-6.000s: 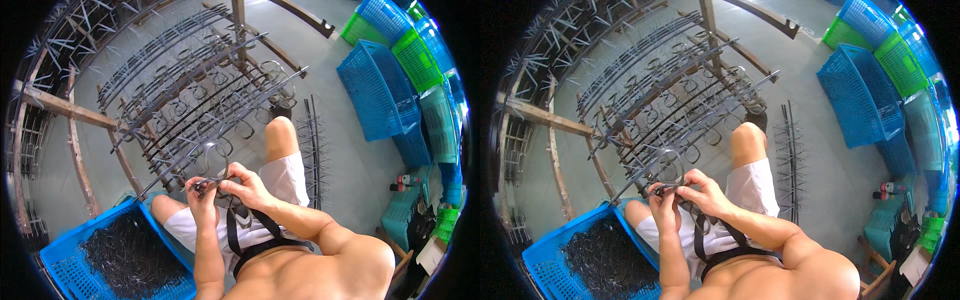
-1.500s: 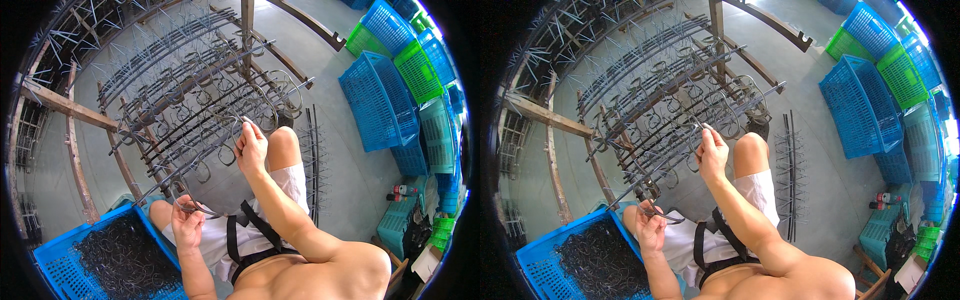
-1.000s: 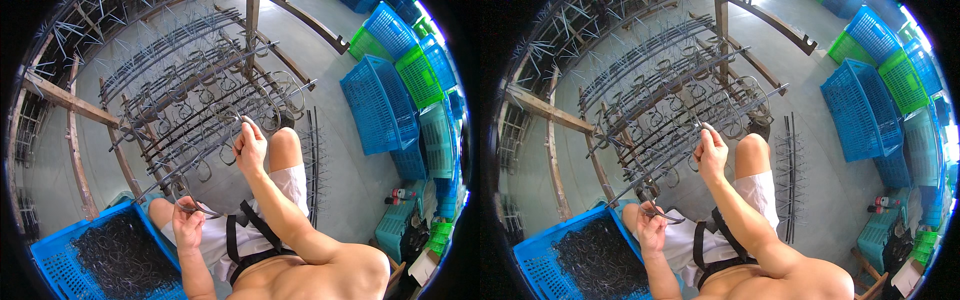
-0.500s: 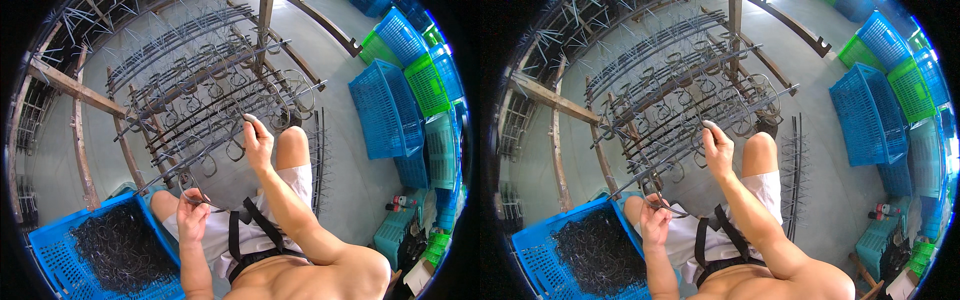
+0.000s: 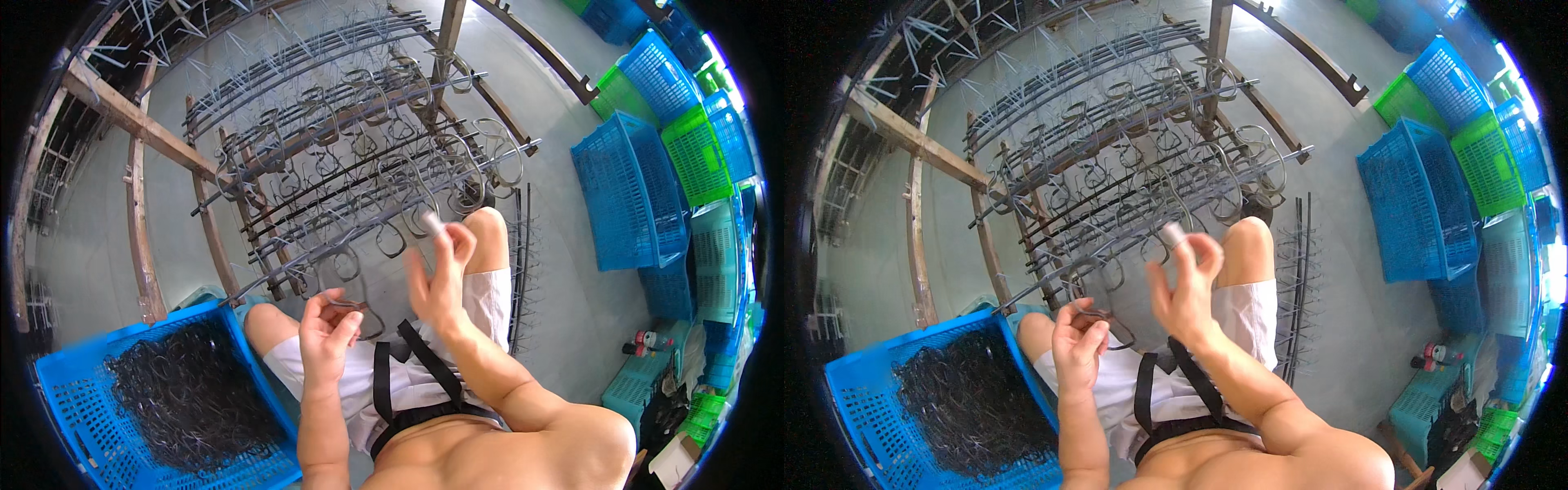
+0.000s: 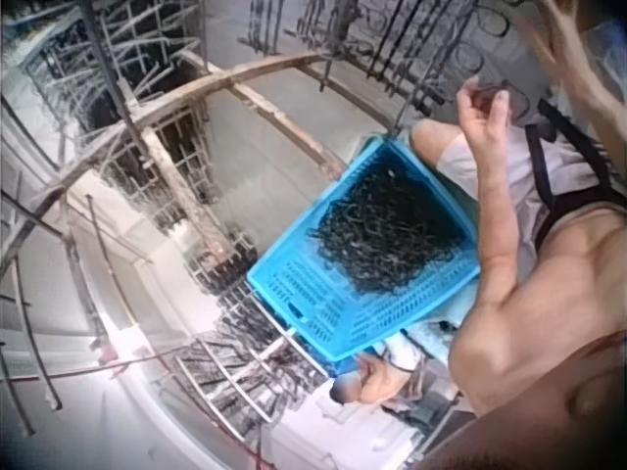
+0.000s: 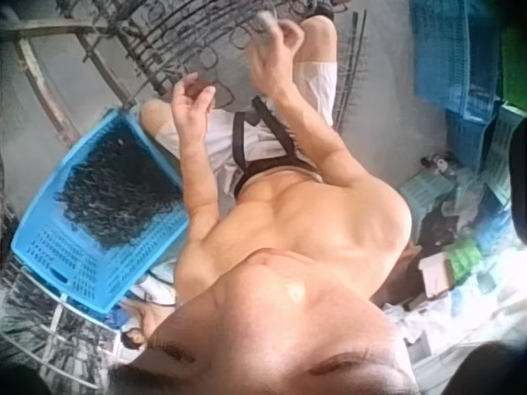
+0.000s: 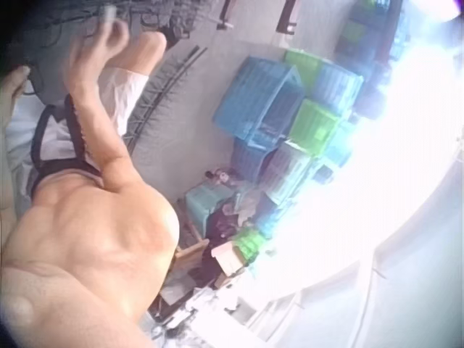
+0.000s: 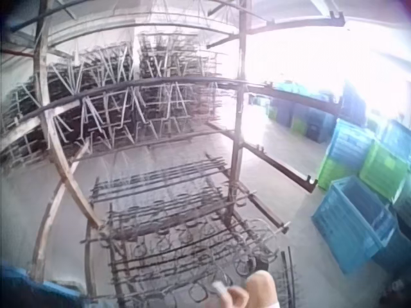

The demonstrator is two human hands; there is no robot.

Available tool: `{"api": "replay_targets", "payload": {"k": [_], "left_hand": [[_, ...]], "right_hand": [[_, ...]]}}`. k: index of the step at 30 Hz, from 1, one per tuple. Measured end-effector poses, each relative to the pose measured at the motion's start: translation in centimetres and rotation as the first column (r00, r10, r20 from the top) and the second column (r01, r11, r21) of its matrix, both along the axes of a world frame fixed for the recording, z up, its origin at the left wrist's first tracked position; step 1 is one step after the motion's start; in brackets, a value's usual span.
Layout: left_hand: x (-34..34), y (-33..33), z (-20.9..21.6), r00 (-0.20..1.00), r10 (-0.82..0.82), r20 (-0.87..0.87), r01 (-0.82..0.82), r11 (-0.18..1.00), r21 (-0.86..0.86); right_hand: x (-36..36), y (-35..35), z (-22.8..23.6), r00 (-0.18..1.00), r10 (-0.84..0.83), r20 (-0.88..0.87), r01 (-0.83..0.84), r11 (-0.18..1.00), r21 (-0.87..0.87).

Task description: The person sits on a stool and repeatedly picks up small black wire loops from a blue basket. They attach each loop to a horizontal metal rod on a multi-tiered wooden rack, working one at a time.

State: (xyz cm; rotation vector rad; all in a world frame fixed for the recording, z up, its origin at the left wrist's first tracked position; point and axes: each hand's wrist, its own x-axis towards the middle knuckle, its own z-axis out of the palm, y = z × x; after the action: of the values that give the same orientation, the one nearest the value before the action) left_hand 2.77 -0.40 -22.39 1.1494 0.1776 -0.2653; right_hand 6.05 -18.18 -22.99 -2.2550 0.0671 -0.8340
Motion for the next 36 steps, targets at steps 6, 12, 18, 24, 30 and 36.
{"api": "replay_targets", "payload": {"k": [6,12,18,24,30,36], "left_hand": [[0.4,-1.6,0.3,0.968,0.198,0.157,-0.191,0.98,-0.055],[0.8,9.4,-1.6,0.805,0.477,0.352,-0.59,0.588,0.553],[-3.7,25.4,-11.4,0.802,0.598,-0.007,0.18,-0.231,0.956],[-5.1,30.9,-19.3,0.804,0.557,-0.207,0.251,-0.003,0.968],[-4.4,28.8,-16.3,0.812,0.534,-0.236,0.083,0.294,0.952],[-7.6,29.0,-15.8,0.8,0.598,-0.056,-0.258,0.426,0.867]], "right_hand": [[-2.1,4.0,-1.3,0.801,0.599,0.002,-0.46,0.613,0.643],[3.5,5.4,-3.7,0.989,0.136,-0.056,-0.013,0.458,0.889],[6.2,6.7,-4.1,0.996,0.081,-0.037,0.014,0.266,0.964],[5.9,7.2,-4.5,0.986,0.166,0.016,-0.048,0.193,0.98],[5.3,7.4,-4.1,0.976,0.198,-0.09,0.005,0.393,0.919],[5.1,7.7,-5.3,0.98,0.168,-0.108,-0.061,0.766,0.639]]}}
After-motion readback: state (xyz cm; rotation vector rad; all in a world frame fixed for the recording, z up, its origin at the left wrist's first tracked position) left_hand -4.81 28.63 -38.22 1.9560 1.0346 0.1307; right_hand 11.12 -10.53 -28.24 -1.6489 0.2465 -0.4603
